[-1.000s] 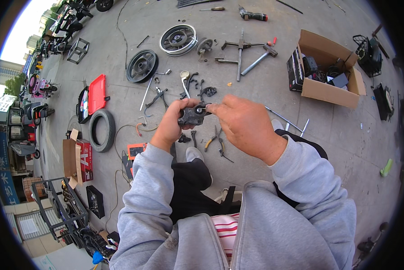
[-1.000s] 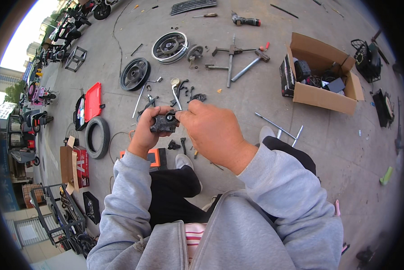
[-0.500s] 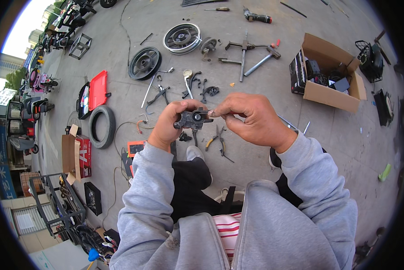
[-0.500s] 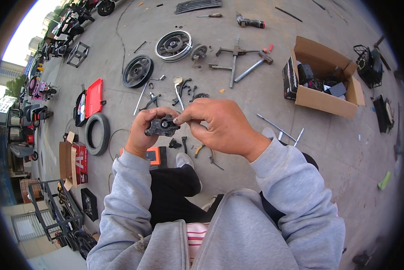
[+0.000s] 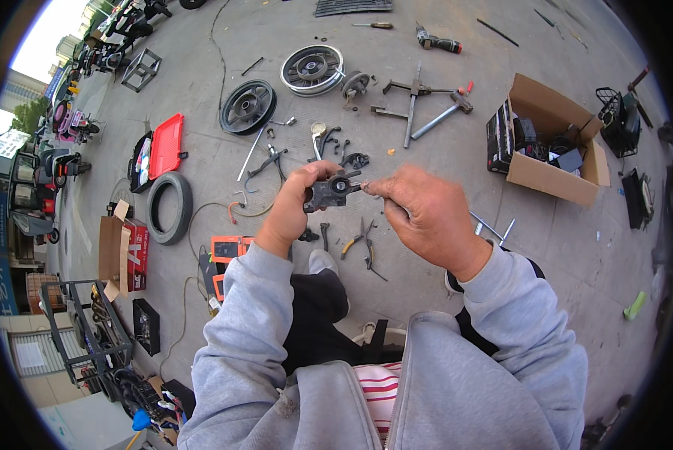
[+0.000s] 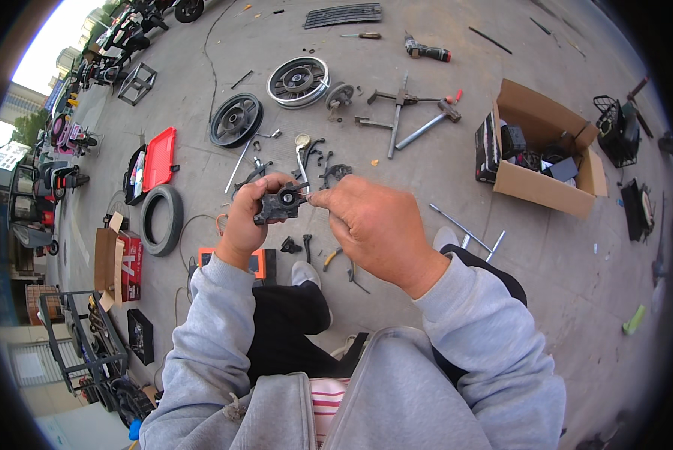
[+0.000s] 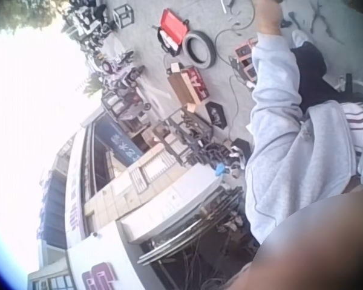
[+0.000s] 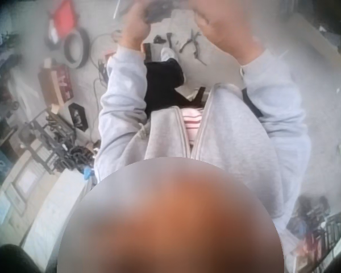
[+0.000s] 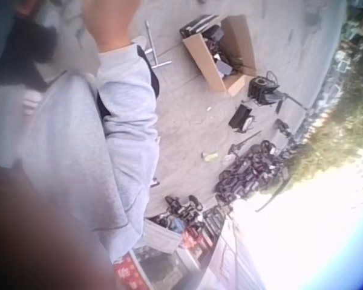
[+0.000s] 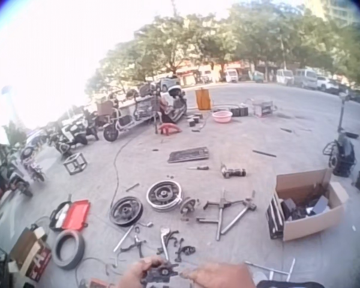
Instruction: The person disassembles a small mechanical component using pliers and a screwdriver, removes a pin, and applies lubricant to the part. They then handle a cylindrical filter-like object and place it aside.
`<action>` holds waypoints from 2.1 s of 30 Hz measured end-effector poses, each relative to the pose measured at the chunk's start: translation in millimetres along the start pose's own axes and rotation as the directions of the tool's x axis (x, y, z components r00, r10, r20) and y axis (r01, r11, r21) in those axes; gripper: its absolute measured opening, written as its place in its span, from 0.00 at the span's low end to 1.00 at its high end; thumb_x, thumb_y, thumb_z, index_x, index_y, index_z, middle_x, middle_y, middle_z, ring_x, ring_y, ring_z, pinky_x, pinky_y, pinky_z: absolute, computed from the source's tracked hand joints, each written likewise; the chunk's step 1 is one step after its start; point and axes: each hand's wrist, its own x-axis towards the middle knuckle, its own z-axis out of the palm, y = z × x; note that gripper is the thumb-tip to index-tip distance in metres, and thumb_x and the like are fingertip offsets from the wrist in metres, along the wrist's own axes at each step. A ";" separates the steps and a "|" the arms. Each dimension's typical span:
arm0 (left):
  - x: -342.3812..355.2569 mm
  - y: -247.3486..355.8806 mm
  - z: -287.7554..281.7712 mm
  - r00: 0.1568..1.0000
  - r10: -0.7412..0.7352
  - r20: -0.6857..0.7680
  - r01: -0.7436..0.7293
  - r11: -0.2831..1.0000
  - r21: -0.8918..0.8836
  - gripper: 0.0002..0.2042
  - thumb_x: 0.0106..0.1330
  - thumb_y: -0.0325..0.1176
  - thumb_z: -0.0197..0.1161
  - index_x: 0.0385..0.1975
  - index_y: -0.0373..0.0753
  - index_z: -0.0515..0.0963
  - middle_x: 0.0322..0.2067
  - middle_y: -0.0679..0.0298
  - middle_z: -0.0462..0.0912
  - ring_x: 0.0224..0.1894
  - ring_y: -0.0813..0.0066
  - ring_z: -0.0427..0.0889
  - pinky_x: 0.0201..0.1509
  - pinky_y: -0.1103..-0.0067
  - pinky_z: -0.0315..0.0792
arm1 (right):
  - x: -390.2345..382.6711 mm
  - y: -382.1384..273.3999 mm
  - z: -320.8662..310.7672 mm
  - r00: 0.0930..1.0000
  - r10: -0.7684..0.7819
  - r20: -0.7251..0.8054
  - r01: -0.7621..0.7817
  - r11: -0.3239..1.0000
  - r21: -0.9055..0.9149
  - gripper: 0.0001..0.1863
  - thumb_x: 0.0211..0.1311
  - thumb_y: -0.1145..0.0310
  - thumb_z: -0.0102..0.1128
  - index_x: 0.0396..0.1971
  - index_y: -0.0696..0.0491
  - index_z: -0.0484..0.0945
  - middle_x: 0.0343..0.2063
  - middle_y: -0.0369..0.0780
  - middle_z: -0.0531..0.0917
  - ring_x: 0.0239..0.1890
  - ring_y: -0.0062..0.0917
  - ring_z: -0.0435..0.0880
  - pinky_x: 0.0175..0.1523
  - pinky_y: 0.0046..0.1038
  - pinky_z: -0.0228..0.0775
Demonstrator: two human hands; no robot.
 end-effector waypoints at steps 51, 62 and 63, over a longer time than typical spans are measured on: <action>-3.3 2.1 11.6 0.991 0.132 0.017 -0.132 0.962 0.238 0.26 0.66 0.48 0.37 0.40 0.29 0.76 0.33 0.62 0.81 0.36 0.77 0.76 0.41 0.82 0.69 | -7.6 -13.7 -1.1 0.999 -0.042 0.015 0.044 0.976 -0.215 0.13 0.51 0.75 0.59 0.39 0.53 0.80 0.25 0.35 0.76 0.21 0.26 0.79 0.23 0.27 0.68; -5.2 1.4 6.8 0.987 0.133 0.092 -0.145 0.980 0.140 0.27 0.65 0.47 0.37 0.42 0.27 0.76 0.35 0.58 0.81 0.37 0.74 0.78 0.42 0.81 0.69 | 1.7 -5.1 1.1 1.000 0.015 0.009 -0.014 0.999 -0.032 0.12 0.51 0.75 0.61 0.37 0.49 0.82 0.25 0.35 0.79 0.23 0.28 0.80 0.24 0.29 0.68; -6.0 1.3 5.3 0.988 0.122 0.099 -0.132 0.987 0.094 0.28 0.65 0.47 0.37 0.42 0.27 0.76 0.36 0.57 0.81 0.38 0.72 0.78 0.44 0.79 0.70 | 3.1 -2.3 1.6 1.000 0.028 0.012 -0.028 0.999 0.040 0.11 0.51 0.74 0.60 0.37 0.49 0.82 0.26 0.34 0.80 0.24 0.28 0.80 0.24 0.29 0.68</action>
